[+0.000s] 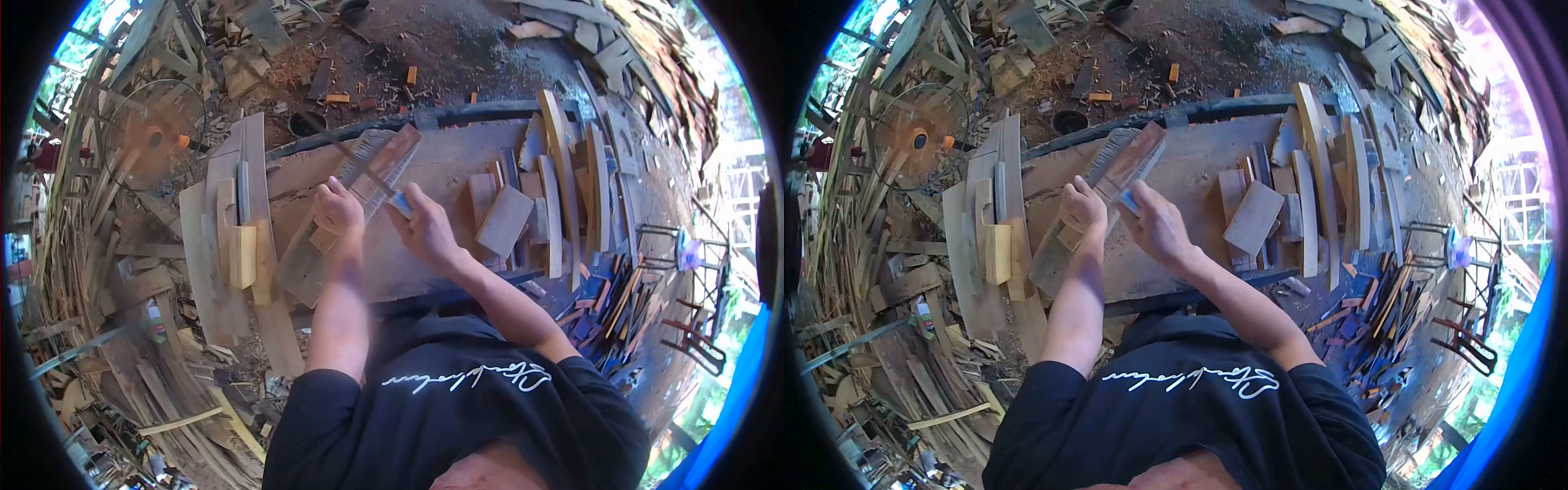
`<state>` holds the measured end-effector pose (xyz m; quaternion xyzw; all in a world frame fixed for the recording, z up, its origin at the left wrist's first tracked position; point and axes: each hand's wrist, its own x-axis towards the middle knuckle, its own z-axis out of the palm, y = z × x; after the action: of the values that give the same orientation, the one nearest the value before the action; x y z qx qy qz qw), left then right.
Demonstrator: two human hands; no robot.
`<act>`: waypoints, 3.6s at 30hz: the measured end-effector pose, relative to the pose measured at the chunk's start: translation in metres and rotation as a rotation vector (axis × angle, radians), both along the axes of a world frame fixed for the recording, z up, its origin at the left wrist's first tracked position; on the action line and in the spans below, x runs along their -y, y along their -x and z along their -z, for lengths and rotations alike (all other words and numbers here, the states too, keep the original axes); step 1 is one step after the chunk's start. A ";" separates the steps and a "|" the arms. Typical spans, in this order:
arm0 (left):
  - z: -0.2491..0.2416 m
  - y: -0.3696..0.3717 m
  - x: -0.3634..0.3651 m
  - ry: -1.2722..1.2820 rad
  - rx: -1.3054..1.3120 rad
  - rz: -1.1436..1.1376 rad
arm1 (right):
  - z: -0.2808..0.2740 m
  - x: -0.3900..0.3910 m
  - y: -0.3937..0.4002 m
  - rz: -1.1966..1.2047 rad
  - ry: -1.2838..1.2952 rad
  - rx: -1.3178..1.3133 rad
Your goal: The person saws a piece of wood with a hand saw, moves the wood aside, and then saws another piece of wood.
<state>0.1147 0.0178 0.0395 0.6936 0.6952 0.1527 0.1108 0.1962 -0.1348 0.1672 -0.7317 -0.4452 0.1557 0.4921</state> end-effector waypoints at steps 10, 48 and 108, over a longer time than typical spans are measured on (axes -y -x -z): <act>0.011 0.021 0.028 -0.213 0.002 0.510 | 0.021 0.191 -0.042 0.353 0.178 -0.225; -0.003 0.033 0.052 -0.176 -0.175 0.563 | 0.037 0.234 -0.094 0.099 0.215 -0.300; 0.019 0.005 -0.003 -0.042 -0.062 -0.156 | 0.082 0.079 0.001 -0.199 0.351 0.194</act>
<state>0.1092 0.0209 0.0200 0.6437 0.7470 0.1540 0.0622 0.1953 -0.2135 0.0855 -0.7702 -0.5265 0.2075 0.2942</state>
